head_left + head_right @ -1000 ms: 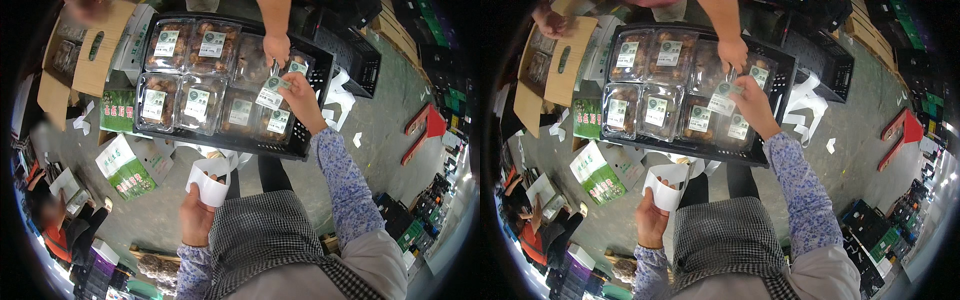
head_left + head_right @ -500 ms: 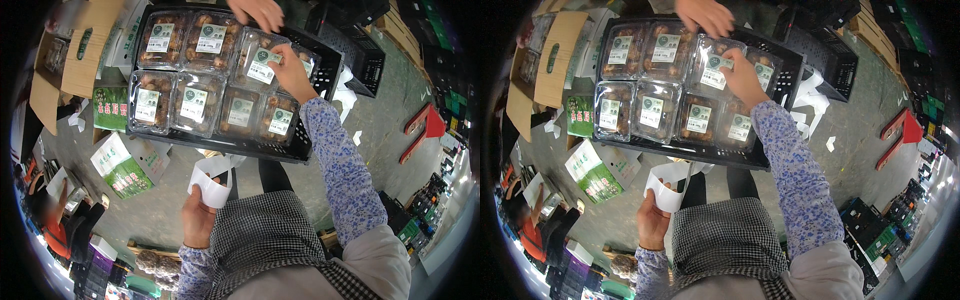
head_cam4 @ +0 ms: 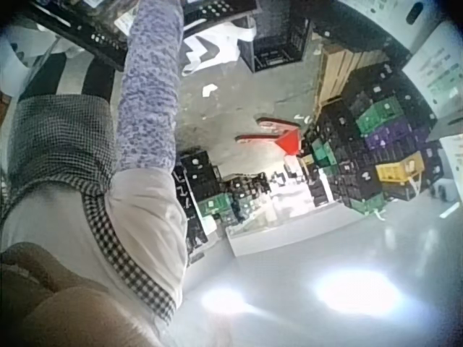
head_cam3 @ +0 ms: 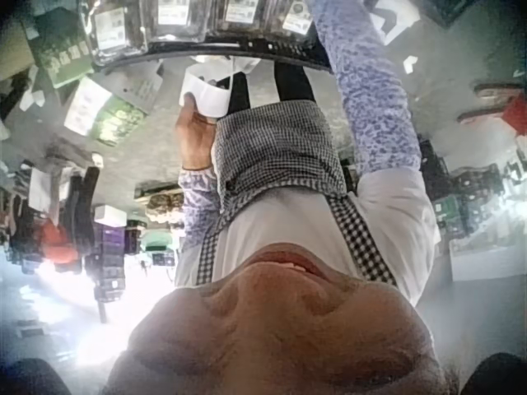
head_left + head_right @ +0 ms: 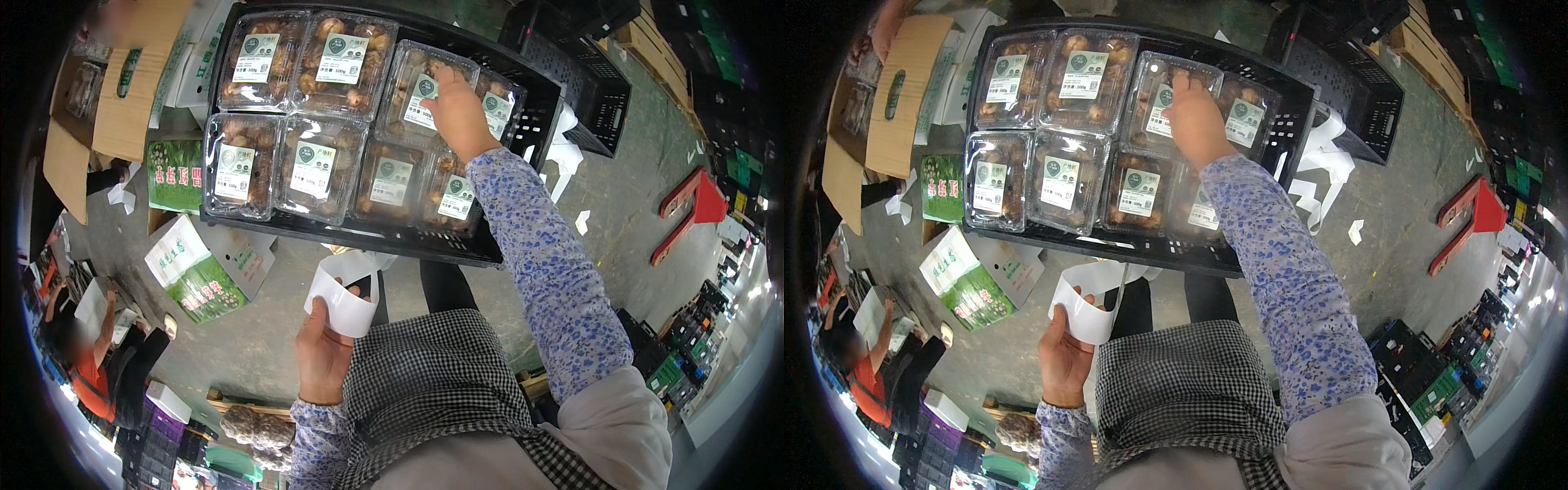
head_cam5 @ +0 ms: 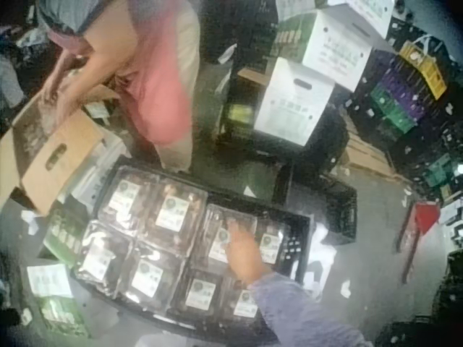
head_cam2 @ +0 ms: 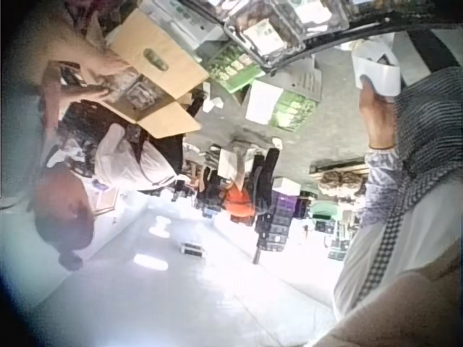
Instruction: The person applies printed labels to clear plastic containers filled with food items. They tear labels from a roll and affix them to the top of each container, then place the labeled containers into a black crate. Other workers are visible in the background handling boxes and crates.
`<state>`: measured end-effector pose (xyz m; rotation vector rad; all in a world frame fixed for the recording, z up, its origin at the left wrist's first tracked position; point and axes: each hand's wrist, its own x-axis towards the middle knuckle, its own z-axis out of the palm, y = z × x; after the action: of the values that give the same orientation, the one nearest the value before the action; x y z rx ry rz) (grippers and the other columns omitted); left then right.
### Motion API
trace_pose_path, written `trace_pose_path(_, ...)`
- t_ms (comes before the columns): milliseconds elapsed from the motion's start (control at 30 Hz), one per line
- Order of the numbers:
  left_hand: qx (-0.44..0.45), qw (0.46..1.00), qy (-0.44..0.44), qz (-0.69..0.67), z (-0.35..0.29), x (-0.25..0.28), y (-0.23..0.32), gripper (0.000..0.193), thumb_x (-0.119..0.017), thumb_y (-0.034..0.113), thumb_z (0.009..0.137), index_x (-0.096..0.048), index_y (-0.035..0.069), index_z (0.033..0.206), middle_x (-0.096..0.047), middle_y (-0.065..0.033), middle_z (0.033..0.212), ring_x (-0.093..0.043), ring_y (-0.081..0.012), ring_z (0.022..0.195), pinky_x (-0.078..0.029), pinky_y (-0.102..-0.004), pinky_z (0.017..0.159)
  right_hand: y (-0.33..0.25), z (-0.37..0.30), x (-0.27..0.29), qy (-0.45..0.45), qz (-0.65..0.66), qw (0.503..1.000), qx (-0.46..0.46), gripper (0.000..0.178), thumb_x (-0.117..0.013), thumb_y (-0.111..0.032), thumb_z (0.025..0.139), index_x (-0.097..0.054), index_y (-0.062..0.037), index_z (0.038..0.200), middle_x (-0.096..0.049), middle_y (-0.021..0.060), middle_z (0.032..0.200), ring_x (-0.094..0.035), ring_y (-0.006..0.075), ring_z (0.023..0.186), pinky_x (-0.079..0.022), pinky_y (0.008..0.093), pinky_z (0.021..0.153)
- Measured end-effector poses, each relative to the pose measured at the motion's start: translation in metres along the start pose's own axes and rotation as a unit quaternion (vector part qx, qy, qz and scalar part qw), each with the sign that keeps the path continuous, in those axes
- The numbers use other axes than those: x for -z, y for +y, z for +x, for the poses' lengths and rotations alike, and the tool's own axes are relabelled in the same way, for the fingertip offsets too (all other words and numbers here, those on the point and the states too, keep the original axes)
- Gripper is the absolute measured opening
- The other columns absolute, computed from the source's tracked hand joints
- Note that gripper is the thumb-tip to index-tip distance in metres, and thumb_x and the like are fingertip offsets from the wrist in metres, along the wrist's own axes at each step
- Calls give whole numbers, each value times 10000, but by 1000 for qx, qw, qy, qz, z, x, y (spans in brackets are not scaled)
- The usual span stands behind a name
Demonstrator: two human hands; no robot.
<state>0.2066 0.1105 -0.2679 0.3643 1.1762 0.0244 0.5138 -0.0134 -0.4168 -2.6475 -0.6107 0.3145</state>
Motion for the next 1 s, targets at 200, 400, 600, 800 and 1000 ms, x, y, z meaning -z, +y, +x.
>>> trace_pose_path(200, 19, 993, -75, 87, -4, -16, -1, 469, -405, 331, 997, -429, -21, 1305, -577, -152, 1188, -595, -278, 1074, -489, -478, 928, 12, 4, 21, 56, -84, 988, 114, 634, -758, -323, 723, -485, -13, 1204, -476, 165, 1212, -480, 343, 1082, -437, 418, 897)
trace_pose_path(400, 33, 976, -211, 48, 47, -61, -20, 574, -370, 432, 981, -360, 5, 1364, -535, -191, 1246, -543, -351, 1139, -411, -520, 1000, 77, 27, 20, 195, -15, 978, 69, 480, -683, -362, 809, -570, -44, 1151, -559, 151, 1114, -486, 323, 1064, -414, 401, 920)
trace_pose_path(600, 2, 993, -76, -86, 161, -111, -78, 460, -348, 282, 965, -390, -38, 1293, -498, -212, 1275, -471, -355, 1204, -328, -488, 1074, 53, 46, 20, -22, 168, 985, 14, 566, -617, -489, 838, -595, -38, 1180, -611, 179, 1136, -579, 313, 1054, -453, 388, 898)
trace_pose_path(800, 1, 991, -97, -93, 209, -146, -90, 324, -502, 220, 931, -501, 27, 1191, -563, -113, 1155, -528, -293, 1080, -379, -501, 1011, 67, 71, 22, -130, 173, 976, -9, 607, -618, -578, 794, -651, -51, 1094, -670, 199, 989, -645, 339, 915, -495, 399, 807)
trace_pose_path(1000, -118, 982, -109, 100, 158, -116, -89, 388, -583, 225, 902, -497, 35, 1229, -595, -87, 1109, -584, -231, 1000, -486, -393, 879, 62, -8, 56, -61, 328, 940, -74, 418, -661, -399, 842, -632, -22, 1020, -664, 168, 938, -646, 254, 860, -495, 357, 751)
